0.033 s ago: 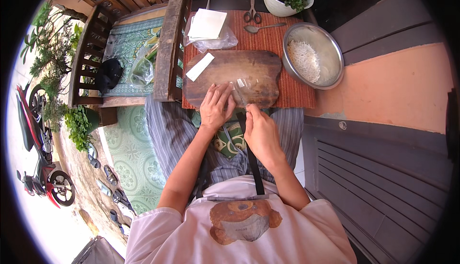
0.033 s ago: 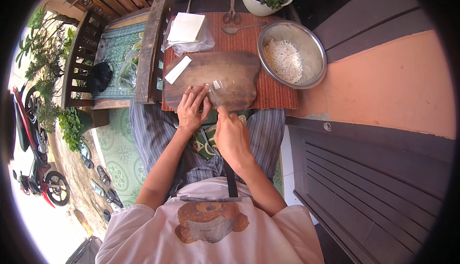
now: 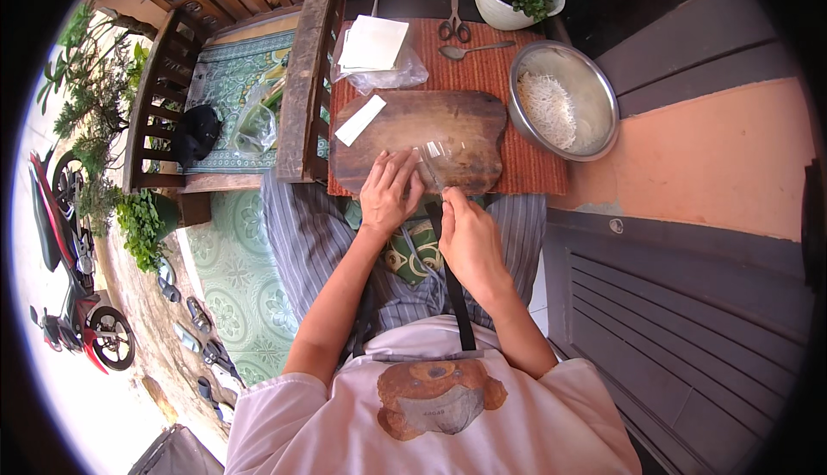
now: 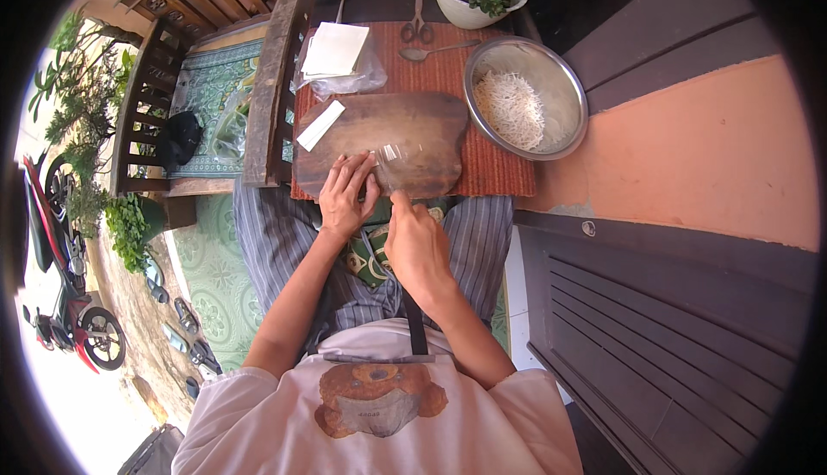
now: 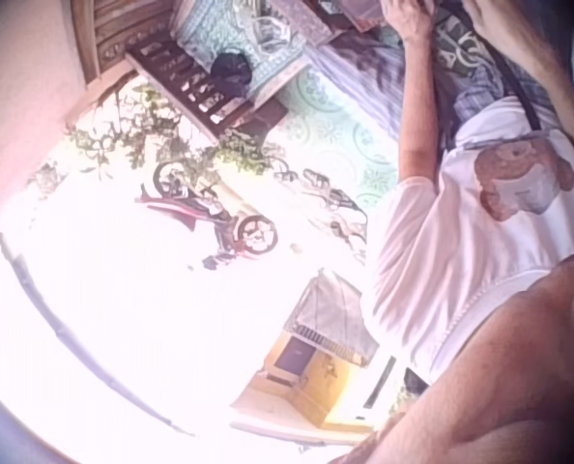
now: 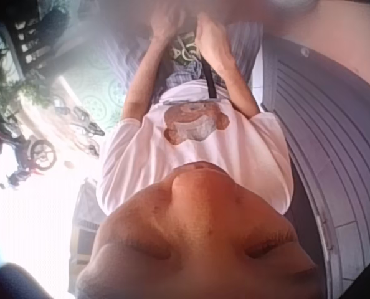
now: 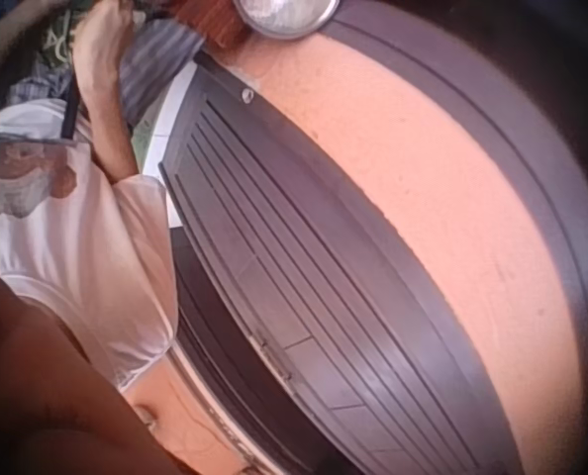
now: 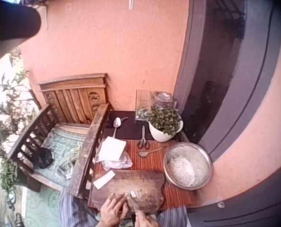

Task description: The person sits on the floor and uses a knife to slice a block of white tofu into thin strips on a wooden cutting board. The sliced pieces are transferred into a metal bowl containing water.

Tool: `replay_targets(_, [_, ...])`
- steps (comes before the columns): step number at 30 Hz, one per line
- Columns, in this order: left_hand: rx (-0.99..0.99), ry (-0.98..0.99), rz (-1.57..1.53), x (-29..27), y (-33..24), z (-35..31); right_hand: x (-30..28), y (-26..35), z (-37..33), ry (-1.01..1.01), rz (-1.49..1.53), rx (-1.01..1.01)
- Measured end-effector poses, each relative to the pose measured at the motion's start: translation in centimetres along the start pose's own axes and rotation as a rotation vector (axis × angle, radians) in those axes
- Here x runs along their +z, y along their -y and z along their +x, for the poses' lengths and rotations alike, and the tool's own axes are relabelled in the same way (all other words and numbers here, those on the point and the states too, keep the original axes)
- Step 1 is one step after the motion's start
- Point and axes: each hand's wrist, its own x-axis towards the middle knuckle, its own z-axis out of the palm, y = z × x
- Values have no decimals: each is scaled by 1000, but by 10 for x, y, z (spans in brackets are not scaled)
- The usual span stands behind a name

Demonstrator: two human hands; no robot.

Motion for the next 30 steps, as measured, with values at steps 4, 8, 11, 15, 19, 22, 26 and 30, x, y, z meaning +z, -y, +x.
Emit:
replay_targets(4, [-1,5,2,0,1,0,2,1,-1,-6,-21,-8])
replay_targets(8, [-6,22,7,0,1,1,4,1,0,5,-47,3])
replay_targets(11, [-5,20,6,1,4,5,5,2,5,12,-62,-2])
replay_targets(15, [-9,23,2,2,3,5,1,13,9,56,-132,32])
replay_targets(19, [-14,30,2,1,3,5,-1,23,13,78,-163,41])
replay_targets(22, [-10,24,6,2,4,4,-6,29,17,108,-168,33])
replay_targets(26, [-10,19,5,2,3,5,-11,32,24,190,-204,30])
replay_targets(30, [-13,20,0,3,4,5,-15,39,24,167,-154,84])
